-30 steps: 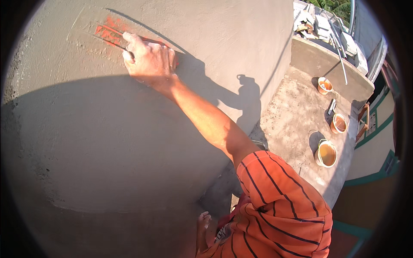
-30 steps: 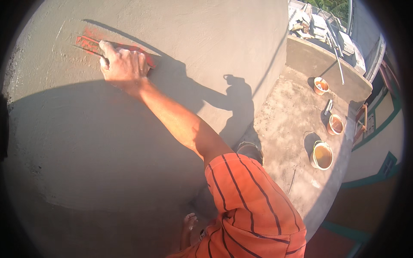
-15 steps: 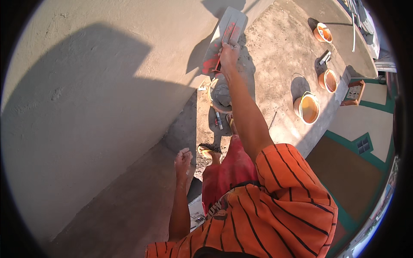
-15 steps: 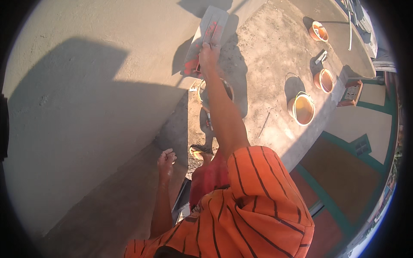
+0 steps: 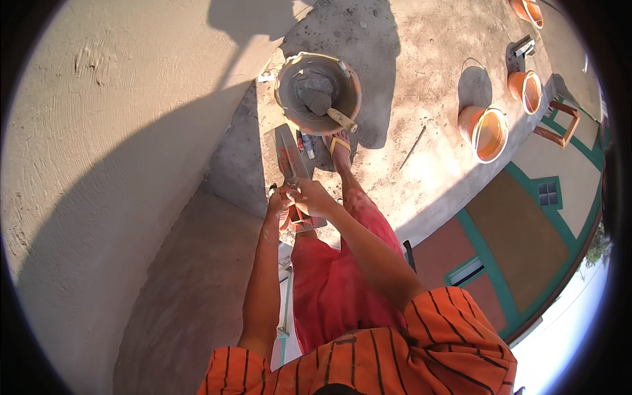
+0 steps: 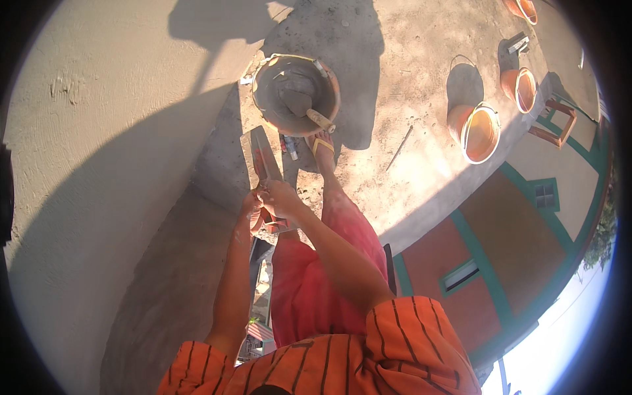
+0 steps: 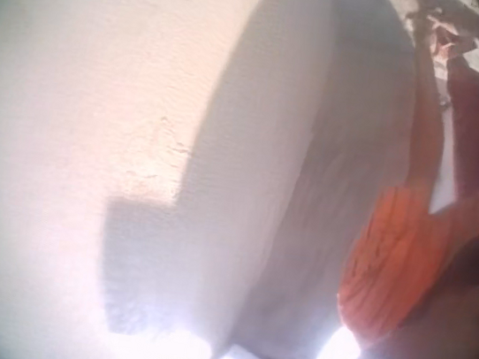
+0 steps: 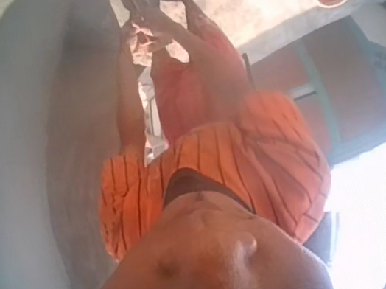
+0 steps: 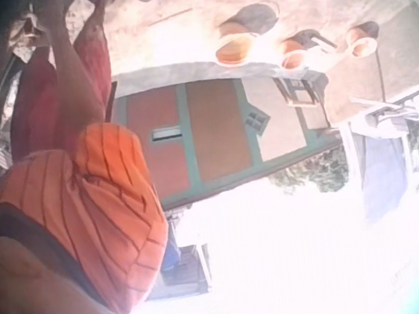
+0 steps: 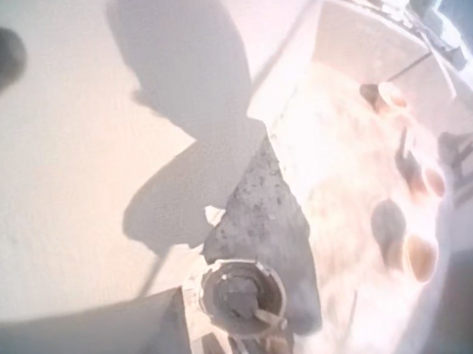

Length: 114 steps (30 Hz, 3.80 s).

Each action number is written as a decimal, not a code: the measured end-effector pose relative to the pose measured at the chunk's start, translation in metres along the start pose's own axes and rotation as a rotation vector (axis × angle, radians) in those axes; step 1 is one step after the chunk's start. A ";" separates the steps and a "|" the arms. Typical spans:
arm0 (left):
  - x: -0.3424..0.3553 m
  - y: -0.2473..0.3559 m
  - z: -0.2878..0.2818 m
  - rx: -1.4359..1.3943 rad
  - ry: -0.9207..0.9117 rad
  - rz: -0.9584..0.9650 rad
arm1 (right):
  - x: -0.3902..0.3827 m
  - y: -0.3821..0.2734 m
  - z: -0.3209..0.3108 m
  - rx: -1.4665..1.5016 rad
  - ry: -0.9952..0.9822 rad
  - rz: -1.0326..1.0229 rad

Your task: The person scoops cement mortar from a bucket using a trowel and applies it to a vertical wall. They use a large rectangular trowel to spread and smooth the plaster, repeatedly scraping the tool against the bucket to load more material.

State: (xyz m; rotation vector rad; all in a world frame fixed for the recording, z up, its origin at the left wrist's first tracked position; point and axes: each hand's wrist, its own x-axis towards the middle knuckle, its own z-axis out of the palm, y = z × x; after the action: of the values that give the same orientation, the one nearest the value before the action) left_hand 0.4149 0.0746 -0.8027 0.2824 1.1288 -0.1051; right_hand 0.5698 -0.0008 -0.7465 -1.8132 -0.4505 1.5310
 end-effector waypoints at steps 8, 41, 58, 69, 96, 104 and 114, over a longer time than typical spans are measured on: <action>0.093 -0.003 -0.023 -0.152 0.044 0.174 | 0.138 0.075 -0.118 -0.873 0.307 0.173; 0.226 0.106 0.185 1.115 0.023 0.623 | 0.164 0.160 -0.177 -0.681 0.217 0.223; 0.242 0.135 0.223 1.399 -0.099 0.473 | 0.141 0.142 -0.162 -0.668 0.192 0.145; 0.240 0.134 0.238 1.412 -0.100 0.517 | 0.149 0.151 -0.179 -0.729 0.213 0.086; 0.202 0.113 0.281 1.772 -0.086 0.661 | 0.170 0.186 -0.194 -0.550 0.391 0.276; 0.214 0.107 0.276 1.692 -0.067 0.623 | 0.169 0.202 -0.184 -0.586 0.272 0.343; 0.229 0.080 0.285 1.801 -0.117 0.767 | 0.169 0.178 -0.258 -0.855 0.489 0.351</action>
State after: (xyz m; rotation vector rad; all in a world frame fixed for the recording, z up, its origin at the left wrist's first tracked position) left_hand 0.7799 0.0868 -0.8827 2.2239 0.4398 -0.4283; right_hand 0.8250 -0.0857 -0.9799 -2.9631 -0.6185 1.0870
